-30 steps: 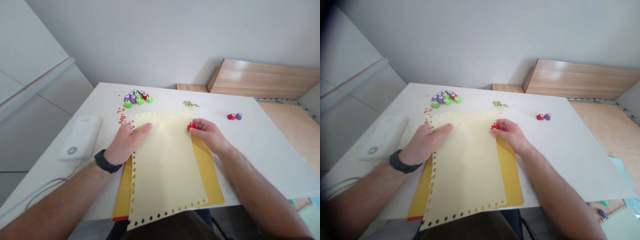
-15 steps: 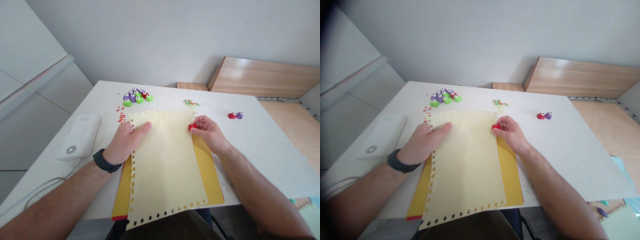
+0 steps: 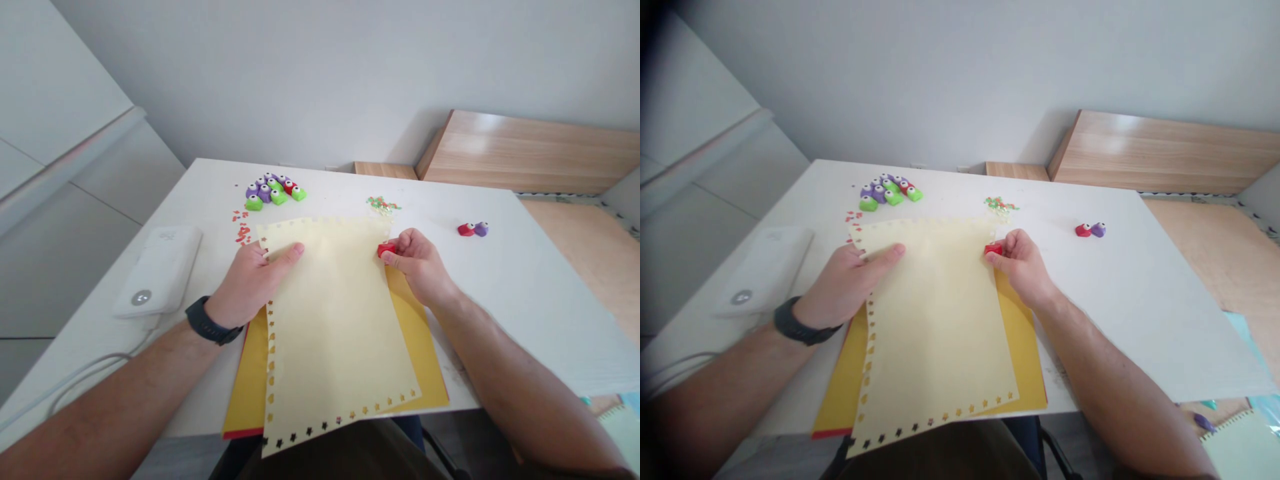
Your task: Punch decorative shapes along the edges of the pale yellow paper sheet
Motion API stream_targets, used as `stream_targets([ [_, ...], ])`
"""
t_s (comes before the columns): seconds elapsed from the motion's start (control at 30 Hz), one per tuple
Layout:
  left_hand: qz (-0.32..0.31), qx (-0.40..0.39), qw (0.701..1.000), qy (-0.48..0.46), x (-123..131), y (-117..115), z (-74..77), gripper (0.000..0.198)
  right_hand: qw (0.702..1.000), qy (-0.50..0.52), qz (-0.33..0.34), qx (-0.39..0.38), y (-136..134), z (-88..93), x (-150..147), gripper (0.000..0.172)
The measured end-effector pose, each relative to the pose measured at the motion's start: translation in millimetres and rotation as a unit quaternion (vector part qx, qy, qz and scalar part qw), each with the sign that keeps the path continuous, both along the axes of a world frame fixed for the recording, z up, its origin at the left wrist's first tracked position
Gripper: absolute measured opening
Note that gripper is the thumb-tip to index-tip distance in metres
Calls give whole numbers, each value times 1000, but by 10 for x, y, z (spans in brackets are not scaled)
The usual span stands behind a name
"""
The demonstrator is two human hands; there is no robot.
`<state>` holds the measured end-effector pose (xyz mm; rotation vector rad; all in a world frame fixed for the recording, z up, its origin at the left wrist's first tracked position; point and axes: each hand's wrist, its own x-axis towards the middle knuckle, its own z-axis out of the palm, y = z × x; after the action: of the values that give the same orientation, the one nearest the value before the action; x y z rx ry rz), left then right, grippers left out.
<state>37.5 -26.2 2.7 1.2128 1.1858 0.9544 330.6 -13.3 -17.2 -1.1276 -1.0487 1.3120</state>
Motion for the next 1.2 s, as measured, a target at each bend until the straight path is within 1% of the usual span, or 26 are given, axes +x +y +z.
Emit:
stream_targets([
  [0.1, 11, -4, 1000, 13, 11, -2, 18, 37, 1000, 0, -1, 1, 3, 2, -3, 52],
  [0.3, 16, 3, 1000, 23, 46, -4, 51, 43, 1000, -14, -6, -4, 19, -23, -6, 53],
  [0.43, 15, 10, 1000, 18, 53, -2, 59, 40, 1000, -24, -5, -2, 38, -36, -6, 55],
  [0.63, 14, 30, 999, 22, 64, -7, 56, 40, 999, -32, -11, -1, 59, -46, -6, 53],
  [0.87, 19, 18, 999, 26, 77, 0, 28, 43, 999, -42, -13, -1, 71, -58, 3, 54],
  [1.07, 18, 7, 1000, 6, 49, 13, -10, 32, 999, -38, 26, -2, 58, -54, 31, 55],
  [1.2, 11, 16, 1000, 17, 35, 5, -12, 23, 999, -40, 28, -3, 50, -45, 36, 57],
])
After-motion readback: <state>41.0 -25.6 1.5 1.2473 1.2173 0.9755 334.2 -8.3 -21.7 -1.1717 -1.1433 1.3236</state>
